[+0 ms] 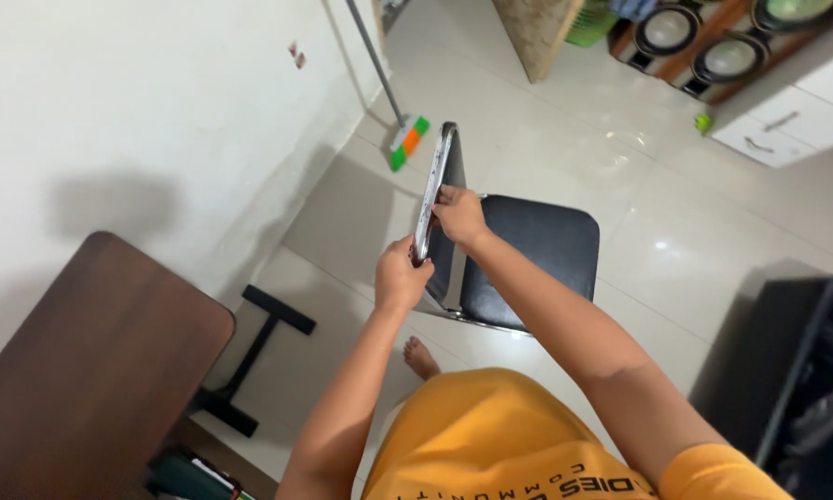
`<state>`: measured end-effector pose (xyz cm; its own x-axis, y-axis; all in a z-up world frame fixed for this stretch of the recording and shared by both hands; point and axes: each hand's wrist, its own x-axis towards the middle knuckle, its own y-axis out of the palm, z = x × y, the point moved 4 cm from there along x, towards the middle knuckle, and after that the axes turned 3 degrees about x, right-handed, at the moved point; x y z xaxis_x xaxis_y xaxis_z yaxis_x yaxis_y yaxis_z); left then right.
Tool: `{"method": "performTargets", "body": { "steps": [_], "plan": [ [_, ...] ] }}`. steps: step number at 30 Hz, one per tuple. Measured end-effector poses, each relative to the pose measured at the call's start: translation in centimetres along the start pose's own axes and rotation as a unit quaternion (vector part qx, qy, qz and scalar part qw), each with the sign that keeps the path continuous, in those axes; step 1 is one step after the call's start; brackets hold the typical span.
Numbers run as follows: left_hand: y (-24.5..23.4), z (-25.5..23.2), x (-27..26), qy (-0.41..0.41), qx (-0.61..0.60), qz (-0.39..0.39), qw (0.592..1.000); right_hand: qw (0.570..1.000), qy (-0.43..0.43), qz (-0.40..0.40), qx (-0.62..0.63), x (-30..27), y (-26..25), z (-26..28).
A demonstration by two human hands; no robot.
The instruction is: Tidying and cleaning a bedroom by organizing items, sweeping the floor, and picking up laundry.
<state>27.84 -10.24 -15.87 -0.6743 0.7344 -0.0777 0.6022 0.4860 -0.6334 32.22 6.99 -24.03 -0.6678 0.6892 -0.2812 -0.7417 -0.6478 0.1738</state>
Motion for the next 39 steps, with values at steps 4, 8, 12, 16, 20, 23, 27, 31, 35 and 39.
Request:
{"method": "performTargets", "body": {
  "steps": [4,8,12,16,20,23,27,31,35,39],
  "plan": [
    [-2.8,3.5,3.6,0.002,-0.004,-0.029,1.0,0.996,0.039,0.06,0.062,3.6,2.3,-1.2],
    [-6.6,7.1,6.0,-0.031,0.007,-0.037,0.999,0.981,0.025,0.19,-0.037,4.6,6.2,-0.2],
    [-11.0,11.2,7.7,-0.06,0.054,-0.076,0.994,0.963,-0.028,0.239,-0.119,3.3,8.5,0.5],
    [-14.6,16.8,9.5,-0.027,0.066,-0.14,0.988,0.954,-0.024,0.179,-0.24,2.3,6.1,0.1],
    [-18.4,17.6,11.0,-0.022,0.068,-0.201,0.977,0.973,-0.011,0.098,-0.209,2.7,3.2,-1.7],
    [-19.0,17.3,10.6,-0.032,0.102,-0.22,0.97,0.973,-0.014,0.03,-0.23,2.2,4.2,-0.1],
    [-16.4,19.9,10.6,-0.015,0.13,-0.268,0.954,0.944,-0.092,0.061,-0.311,2.5,9.3,4.3],
    [-14.7,18.4,9.7,-0.017,0.161,-0.302,0.939,0.887,-0.196,0.165,-0.384,5.3,13.7,6.7],
    [-12.9,17.2,9.2,-0.075,0.196,-0.278,0.937,0.771,-0.329,0.264,-0.478,8.4,17.9,8.2],
    [-12.5,16.4,9.8,-0.143,0.227,-0.262,0.927,0.677,-0.365,0.312,-0.558,12.6,21.0,7.7]
  ]
}}
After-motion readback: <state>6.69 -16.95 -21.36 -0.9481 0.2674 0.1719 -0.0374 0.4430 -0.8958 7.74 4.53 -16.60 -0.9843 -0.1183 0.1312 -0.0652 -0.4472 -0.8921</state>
